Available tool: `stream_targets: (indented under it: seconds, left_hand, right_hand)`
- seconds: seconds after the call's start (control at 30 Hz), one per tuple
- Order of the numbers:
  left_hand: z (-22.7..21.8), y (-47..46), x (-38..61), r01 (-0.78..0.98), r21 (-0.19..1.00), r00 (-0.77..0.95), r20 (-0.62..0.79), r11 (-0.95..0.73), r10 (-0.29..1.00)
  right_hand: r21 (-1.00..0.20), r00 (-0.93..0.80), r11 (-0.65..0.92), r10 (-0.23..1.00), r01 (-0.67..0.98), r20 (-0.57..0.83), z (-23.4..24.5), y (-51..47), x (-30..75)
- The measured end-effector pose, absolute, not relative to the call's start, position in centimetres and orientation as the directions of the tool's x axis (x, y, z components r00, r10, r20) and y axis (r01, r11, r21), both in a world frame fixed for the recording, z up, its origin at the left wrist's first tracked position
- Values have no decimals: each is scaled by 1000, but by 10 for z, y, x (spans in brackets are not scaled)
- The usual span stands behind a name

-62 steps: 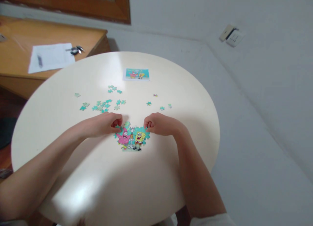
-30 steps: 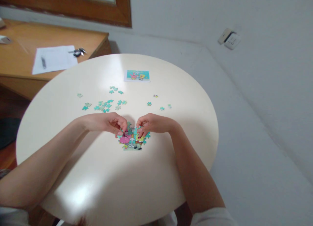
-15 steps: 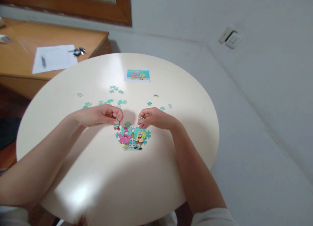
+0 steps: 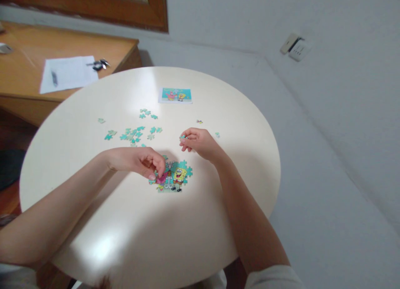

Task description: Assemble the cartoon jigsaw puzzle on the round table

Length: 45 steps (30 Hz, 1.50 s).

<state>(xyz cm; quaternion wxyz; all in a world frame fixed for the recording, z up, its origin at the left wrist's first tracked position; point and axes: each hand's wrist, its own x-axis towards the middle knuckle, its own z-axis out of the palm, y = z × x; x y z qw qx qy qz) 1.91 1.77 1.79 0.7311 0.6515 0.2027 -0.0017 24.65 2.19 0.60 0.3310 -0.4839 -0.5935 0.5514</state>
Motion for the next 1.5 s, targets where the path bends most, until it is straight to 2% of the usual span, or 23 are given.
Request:
stream_targets:
  seconds: [0.2,0.27,0.43,0.67,0.83,1.03,1.3,1.5]
  left_hand:
    - [9,18,20,280,947,917,-312,157,249]
    - [12,19,19,254,944,904,-310,213,295]
    - [14,23,18,71,904,802,-303,421,515]
    - [3,26,19,36,840,762,-374,541,530]
    - [2,26,19,-15,840,760,-343,543,552]
    - [4,31,14,-112,844,695,-311,525,649]
    - [6,35,11,-60,892,618,-320,449,718]
    - [6,33,15,51,924,544,-344,380,765]
  right_hand:
    - [-971,-309,-72,940,227,-142,6,22,245]
    - [-971,-312,-68,940,230,-140,6,22,246]
    - [-968,-307,-48,943,247,-126,5,22,247]
    - [-954,-312,-30,941,299,-127,5,21,248]
    - [-950,-357,-35,922,310,-151,1,22,249]
    - [-948,-365,-80,910,308,-196,2,21,245]
    - [-937,-370,-70,907,341,-203,-1,20,241]
    - [-890,-228,31,970,454,-82,-14,26,245]
